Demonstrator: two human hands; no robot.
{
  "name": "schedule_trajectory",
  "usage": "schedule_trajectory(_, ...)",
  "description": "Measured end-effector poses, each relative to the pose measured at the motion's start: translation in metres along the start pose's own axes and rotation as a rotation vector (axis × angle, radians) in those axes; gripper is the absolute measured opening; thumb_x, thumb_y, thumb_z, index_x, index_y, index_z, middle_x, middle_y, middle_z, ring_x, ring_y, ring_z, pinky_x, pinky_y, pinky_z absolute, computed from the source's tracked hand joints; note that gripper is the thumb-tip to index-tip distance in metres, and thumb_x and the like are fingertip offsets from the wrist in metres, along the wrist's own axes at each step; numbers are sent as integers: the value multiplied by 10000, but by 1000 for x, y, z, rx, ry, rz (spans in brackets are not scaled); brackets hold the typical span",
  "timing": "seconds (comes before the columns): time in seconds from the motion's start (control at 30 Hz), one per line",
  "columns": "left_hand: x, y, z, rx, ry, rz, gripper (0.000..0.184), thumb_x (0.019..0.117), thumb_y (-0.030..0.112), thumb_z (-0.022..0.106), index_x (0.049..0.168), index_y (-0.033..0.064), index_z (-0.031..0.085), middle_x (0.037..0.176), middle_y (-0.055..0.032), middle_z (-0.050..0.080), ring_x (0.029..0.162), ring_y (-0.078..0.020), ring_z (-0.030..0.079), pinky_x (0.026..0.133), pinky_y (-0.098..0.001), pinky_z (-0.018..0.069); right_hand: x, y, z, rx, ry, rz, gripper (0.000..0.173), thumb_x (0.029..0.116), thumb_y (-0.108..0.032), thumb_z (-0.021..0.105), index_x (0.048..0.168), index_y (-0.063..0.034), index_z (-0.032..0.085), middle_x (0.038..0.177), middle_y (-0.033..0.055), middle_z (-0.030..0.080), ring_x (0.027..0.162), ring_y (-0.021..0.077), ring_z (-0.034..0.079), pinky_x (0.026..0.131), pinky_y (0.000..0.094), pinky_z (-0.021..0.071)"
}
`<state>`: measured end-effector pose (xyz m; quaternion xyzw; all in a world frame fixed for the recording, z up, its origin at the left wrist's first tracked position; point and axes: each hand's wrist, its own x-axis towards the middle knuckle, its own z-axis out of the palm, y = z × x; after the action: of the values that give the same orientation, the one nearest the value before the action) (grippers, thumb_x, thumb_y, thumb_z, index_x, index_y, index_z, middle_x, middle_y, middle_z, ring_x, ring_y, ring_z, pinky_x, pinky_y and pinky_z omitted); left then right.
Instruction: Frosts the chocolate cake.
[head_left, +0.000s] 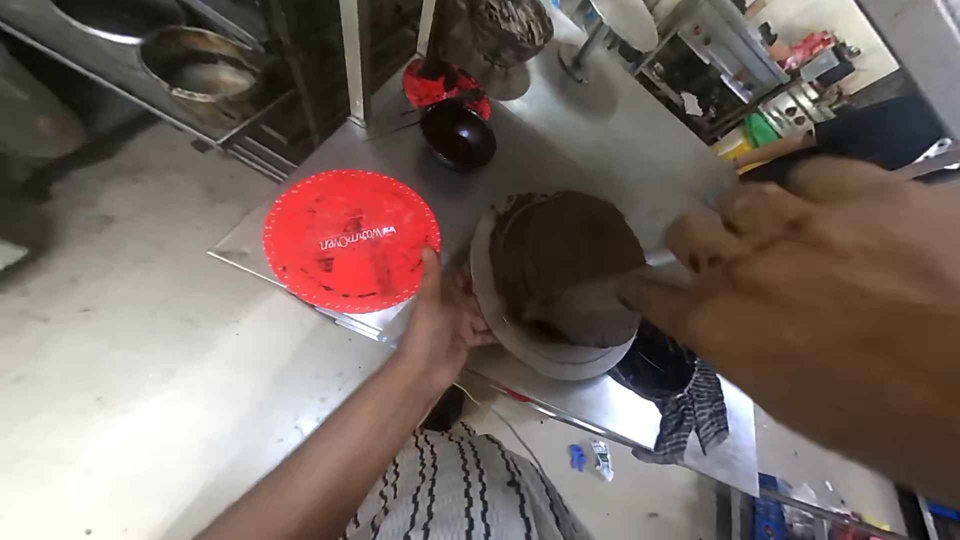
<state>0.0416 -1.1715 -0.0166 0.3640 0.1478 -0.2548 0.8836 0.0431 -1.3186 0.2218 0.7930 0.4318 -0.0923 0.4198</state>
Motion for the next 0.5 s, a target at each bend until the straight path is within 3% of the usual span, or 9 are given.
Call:
schedule_trajectory(0.13,4,-2,-7,-12,-12,63,833,962,726,-28,1442,219,426,1066,-38,700,856,-165,702,709,-360,595,-42,-25,10,20,-35,34,265,941,105,503,1107,24,694,886,244,643,825,425,658,684,530,498)
schedule_trajectory(0.23,-2,-13,-6,1,-56,46,794,955,770,91,1431,237,437,1121,-38,707,897,-195,719,712,-391,611,-87,-21,32,217,-97,135,312,906,95,592,1160,-37,716,901,219,654,797,414,655,683,552,516)
schedule_trajectory(0.33,-5,-26,-8,24,-86,44,836,895,834,297,1459,225,399,1136,-61,719,928,-245,735,747,-448,625,-150,-1,67,394,-268,416,333,935,-16,663,1206,-185,757,836,168,683,730,388,678,627,546,540)
schedule_trajectory(0.43,-2,-30,-9,11,-66,70,826,919,810,257,1479,209,343,1104,-77,723,903,-266,743,735,-475,631,-186,-2,141,493,-288,789,181,960,-131,677,1085,-214,777,762,146,700,683,411,686,552,600,522)
schedule_trajectory(0.5,-1,-32,-6,-9,-31,81,772,951,764,162,1440,203,368,1045,-64,729,851,-236,742,706,-443,633,-180,-25,207,683,-427,1003,203,1006,-147,613,1149,-179,753,900,212,724,837,468,696,690,665,531)
